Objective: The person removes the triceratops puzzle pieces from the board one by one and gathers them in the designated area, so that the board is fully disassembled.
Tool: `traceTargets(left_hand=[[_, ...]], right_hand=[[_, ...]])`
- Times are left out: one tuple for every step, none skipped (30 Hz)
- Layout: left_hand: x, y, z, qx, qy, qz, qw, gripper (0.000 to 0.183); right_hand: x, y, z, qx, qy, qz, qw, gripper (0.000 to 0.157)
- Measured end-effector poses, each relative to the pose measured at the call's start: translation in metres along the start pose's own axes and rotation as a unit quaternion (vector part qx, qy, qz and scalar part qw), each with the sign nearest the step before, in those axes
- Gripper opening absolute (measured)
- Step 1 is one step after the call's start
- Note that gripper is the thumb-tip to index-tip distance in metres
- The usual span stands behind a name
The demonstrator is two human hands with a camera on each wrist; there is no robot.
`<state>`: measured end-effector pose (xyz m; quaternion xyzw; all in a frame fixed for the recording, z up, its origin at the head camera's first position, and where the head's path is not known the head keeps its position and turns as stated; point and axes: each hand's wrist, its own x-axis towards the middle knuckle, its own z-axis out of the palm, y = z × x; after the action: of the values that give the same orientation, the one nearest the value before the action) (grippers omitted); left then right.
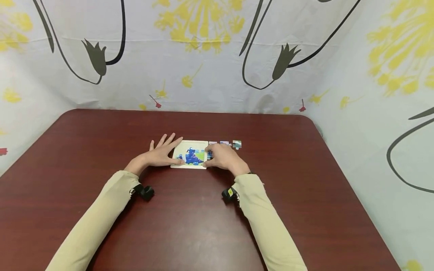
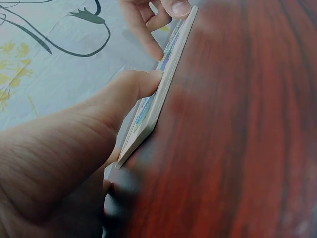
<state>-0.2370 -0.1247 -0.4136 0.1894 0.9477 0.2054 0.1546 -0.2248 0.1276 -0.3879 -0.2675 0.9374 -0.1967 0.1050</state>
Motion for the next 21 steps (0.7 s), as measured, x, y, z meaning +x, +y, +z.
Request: traceTargets(left_hand=[[0.0015, 0.0001, -0.0002, 0.002, 0.0, 0.0, 1.0, 0.094], [0.0027, 0.0, -0.0005, 0.004, 0.001, -0.001, 1.0, 0.095], [0.0032, 0.0002, -0.0011, 0.006, 0.0, -0.001, 1.0, 0.095], [0.0035, 0.0001, -0.0017, 0.008, -0.002, -0.003, 1.0, 0.095], [0.0035, 0.0001, -0.0023, 0.009, -0.003, -0.005, 0.9999, 0.096], [0.0033, 0.0002, -0.0029, 0.009, -0.004, -0.006, 0.9999, 0.096], [0.003, 0.0004, -0.0037, 0.008, -0.004, -0.006, 0.9999, 0.096], [0.0026, 0.0005, -0.0044, 0.005, -0.004, -0.006, 1.0, 0.097], [0.002, 0.0009, -0.005, 0.002, -0.004, -0.005, 1.0, 0.097], [0.0013, 0.0012, -0.0057, -0.001, -0.005, -0.003, 1.0, 0.098], [0.001, 0.0015, -0.0061, -0.006, -0.004, -0.002, 1.0, 0.099], [0.0, 0.0025, -0.0068, -0.011, -0.002, 0.001, 0.9999, 0.1], [-0.0005, 0.0029, -0.007, -0.015, -0.002, 0.001, 0.9999, 0.101], [-0.0008, 0.0031, -0.007, -0.016, -0.002, 0.001, 0.9999, 0.101], [-0.0012, 0.0033, -0.0069, -0.015, -0.004, 0.001, 0.9999, 0.102], [-0.0012, 0.0033, -0.0067, -0.014, -0.005, -0.001, 0.9999, 0.101], [-0.0008, 0.0031, -0.0061, -0.013, -0.005, -0.003, 0.9999, 0.1], [-0.0006, 0.0031, -0.0058, -0.009, -0.006, -0.004, 0.9999, 0.099], [0.0003, 0.0024, -0.0049, -0.005, -0.008, -0.007, 0.9999, 0.098], [0.0007, 0.0025, -0.0045, -0.003, -0.01, -0.007, 0.9999, 0.097], [0.0012, 0.0023, -0.004, -0.001, -0.011, -0.008, 0.9999, 0.097]], right_hand=[[0.0001, -0.0003, -0.0011, -0.005, 0.002, 0.001, 1.0, 0.048], [0.0002, -0.0007, -0.002, -0.006, 0.002, 0.001, 1.0, 0.048], [0.0003, -0.001, -0.0025, -0.005, 0.002, 0.002, 1.0, 0.048], [0.0005, -0.0012, -0.0027, -0.004, 0.0, 0.002, 1.0, 0.048], [0.0009, -0.0013, -0.0026, -0.002, -0.001, 0.002, 1.0, 0.048], [0.0008, -0.0016, -0.003, 0.001, -0.003, 0.002, 1.0, 0.048], [0.0008, -0.0019, -0.0033, 0.003, -0.004, 0.002, 1.0, 0.049], [0.0008, -0.0022, -0.0036, 0.005, -0.004, 0.003, 1.0, 0.049], [0.0008, -0.0023, -0.0038, 0.006, -0.005, 0.005, 1.0, 0.05], [0.0008, -0.0024, -0.0041, 0.006, -0.004, 0.006, 1.0, 0.05], [0.0008, -0.0026, -0.0043, 0.007, -0.004, 0.008, 1.0, 0.05], [0.0006, -0.003, -0.0045, 0.007, -0.003, 0.009, 1.0, 0.05], [0.0008, -0.0031, -0.0046, 0.007, -0.003, 0.009, 1.0, 0.05], [0.0009, -0.003, -0.0046, 0.009, -0.005, 0.008, 1.0, 0.051], [0.0012, -0.0029, -0.0044, 0.012, -0.008, 0.005, 1.0, 0.052], [0.0017, -0.0024, -0.0039, 0.018, -0.012, 0.002, 1.0, 0.052], [0.0022, -0.0019, -0.0035, 0.027, -0.017, -0.001, 0.999, 0.052], [0.0027, -0.0009, -0.003, 0.036, -0.022, -0.002, 0.999, 0.052], [0.0031, 0.0001, -0.0026, 0.045, -0.027, -0.003, 0.999, 0.053], [0.0036, 0.0008, -0.0024, 0.054, -0.032, -0.002, 0.998, 0.053], [0.004, 0.0016, -0.0022, 0.062, -0.036, -0.001, 0.997, 0.052]])
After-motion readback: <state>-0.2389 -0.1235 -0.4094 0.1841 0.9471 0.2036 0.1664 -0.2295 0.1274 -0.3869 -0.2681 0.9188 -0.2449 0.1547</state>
